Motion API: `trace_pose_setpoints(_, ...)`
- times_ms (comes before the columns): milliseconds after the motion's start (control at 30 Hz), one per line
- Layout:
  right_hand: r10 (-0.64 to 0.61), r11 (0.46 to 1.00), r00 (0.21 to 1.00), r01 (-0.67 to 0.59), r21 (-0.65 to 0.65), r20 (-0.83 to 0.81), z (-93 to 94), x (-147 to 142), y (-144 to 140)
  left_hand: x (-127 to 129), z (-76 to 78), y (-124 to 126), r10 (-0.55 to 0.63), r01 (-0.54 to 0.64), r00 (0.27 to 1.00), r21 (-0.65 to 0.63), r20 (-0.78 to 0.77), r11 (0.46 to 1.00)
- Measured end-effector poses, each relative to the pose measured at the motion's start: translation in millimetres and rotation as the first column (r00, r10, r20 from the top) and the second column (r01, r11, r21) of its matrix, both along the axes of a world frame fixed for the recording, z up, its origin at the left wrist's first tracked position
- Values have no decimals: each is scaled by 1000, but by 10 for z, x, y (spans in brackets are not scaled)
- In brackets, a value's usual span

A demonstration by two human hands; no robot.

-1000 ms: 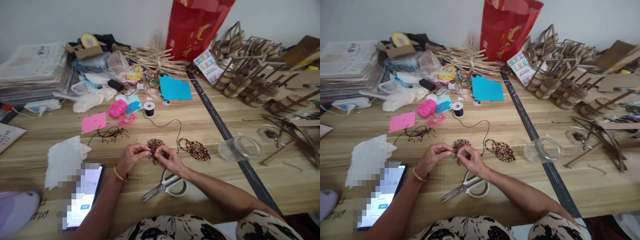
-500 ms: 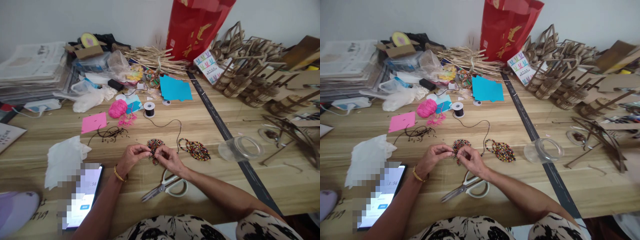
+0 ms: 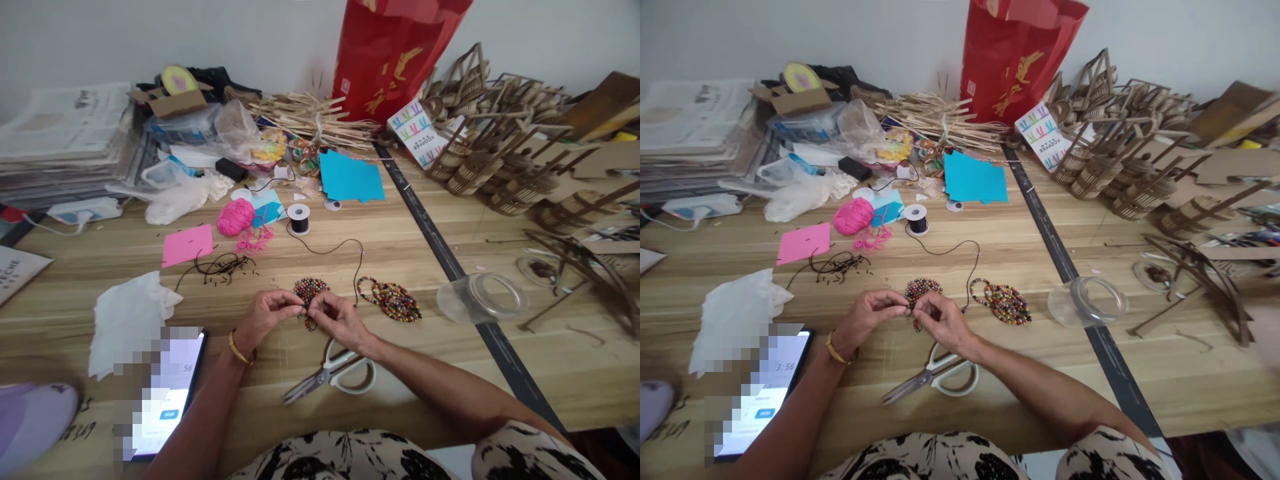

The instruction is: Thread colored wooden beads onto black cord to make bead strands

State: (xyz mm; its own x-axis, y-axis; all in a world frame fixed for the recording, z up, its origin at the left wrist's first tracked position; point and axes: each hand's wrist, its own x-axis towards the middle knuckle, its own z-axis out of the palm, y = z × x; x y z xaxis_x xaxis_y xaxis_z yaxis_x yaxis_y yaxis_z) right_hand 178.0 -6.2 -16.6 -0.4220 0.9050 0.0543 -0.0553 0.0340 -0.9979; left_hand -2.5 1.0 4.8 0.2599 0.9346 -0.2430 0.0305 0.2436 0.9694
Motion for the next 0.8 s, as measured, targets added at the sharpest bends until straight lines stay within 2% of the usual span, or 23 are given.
trace_pose_setpoints(300, 1, 1000, 1000, -1, 8, 1, -6, -1, 0, 34, 24, 4, -56, 59, 997, 50, -43, 997)
trace_pose_setpoints(800, 16, 999, 1000, -16, 40, 8, -14, 6, 2, 17, 24, 4, -31, 38, 996, 89, -86, 995)
